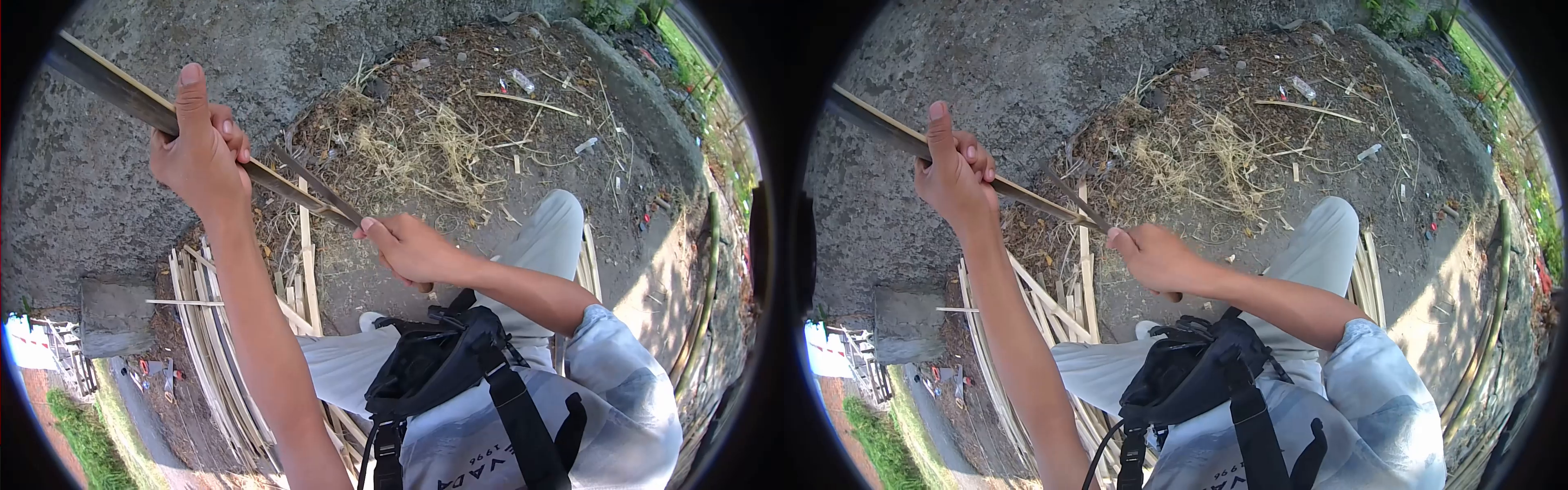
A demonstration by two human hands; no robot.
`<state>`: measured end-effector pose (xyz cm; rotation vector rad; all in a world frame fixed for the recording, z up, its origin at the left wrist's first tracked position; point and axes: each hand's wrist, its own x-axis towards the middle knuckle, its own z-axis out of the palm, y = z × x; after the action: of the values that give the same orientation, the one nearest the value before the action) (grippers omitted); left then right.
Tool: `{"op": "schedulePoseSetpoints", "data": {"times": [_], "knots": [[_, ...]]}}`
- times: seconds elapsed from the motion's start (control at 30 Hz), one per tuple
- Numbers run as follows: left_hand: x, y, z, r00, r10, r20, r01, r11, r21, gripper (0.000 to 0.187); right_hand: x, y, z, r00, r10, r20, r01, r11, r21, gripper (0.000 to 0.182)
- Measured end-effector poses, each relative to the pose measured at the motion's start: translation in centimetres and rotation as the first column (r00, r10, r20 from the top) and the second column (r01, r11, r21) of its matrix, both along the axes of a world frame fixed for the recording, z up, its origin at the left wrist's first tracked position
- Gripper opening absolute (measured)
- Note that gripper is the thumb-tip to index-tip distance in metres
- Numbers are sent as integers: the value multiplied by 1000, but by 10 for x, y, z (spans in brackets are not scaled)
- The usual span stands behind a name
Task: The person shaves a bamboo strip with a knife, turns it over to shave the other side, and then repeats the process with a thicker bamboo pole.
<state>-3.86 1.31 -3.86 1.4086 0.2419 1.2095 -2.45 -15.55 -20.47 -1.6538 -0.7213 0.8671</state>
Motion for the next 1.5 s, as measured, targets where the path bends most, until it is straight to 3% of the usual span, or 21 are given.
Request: {"op": "schedulePoseSetpoints", "data": {"times": [0.07,0.17,0.27,0.37,0.47,0.57,0.67,0.77,0.87,0.97,1.03,1.07,1.17,1.27,1.37,1.47,1.5], "knots": [[2,-1,0,1000,-2,10,2,1000,9,42,-17,11,-12,982,-112,155,64,956,288,52],[1,-1,2,995,102,-2,-102,994,-34,45,-18,12,-32,981,-60,-185,46,996,-78,53],[-2,-1,3,988,152,4,-152,988,-27,45,4,12,-58,988,151,-38,-155,920,-361,51],[-2,-1,0,989,145,7,-144,989,-12,45,10,9,-5,988,98,-123,-128,956,-263,52],[1,-1,0,988,152,28,-152,988,3,43,-5,16,1,978,-37,206,2,986,167,51],[3,-4,1,985,169,36,-169,986,3,41,-19,14,-20,983,1,-182,-8,999,-41,51],[0,-7,2,985,169,25,-169,986,-11,41,-2,6,-70,976,176,-128,-211,905,-369,55],[-1,-9,1,979,205,18,-205,979,-6,40,8,1,-43,980,89,-176,-139,946,-294,52],[5,-14,1,963,268,33,-268,963,18,38,-6,1,5,983,-4,-184,9,1000,26,56],[7,-28,3,959,280,33,-281,960,20,37,-19,27,-56,953,-238,189,157,919,362,56],[3,-27,4,952,307,26,-307,952,-2,36,-4,24,-74,1000,-28,12,30,994,-109,53],[1,-25,4,946,323,20,-323,946,-15,36,2,21,-81,993,42,-113,-78,940,-331,53],[0,-21,5,930,366,22,-365,931,-21,34,11,13,-74,991,123,-57,-135,902,-411,53],[0,-20,3,930,368,-3,-368,930,-11,33,5,11,-17,991,13,-130,-30,991,-128,58],[0,-21,1,934,357,11,-357,934,12,33,-6,29,-41,998,-45,-47,56,957,284,56],[-2,-23,2,929,369,18,-369,930,2,32,2,34,-79,985,-82,-151,53,981,-188,55],[-4,-22,2,925,381,12,-381,925,-10,32,6,30,-87,995,5,-96,-31,964,-264,55]]}}
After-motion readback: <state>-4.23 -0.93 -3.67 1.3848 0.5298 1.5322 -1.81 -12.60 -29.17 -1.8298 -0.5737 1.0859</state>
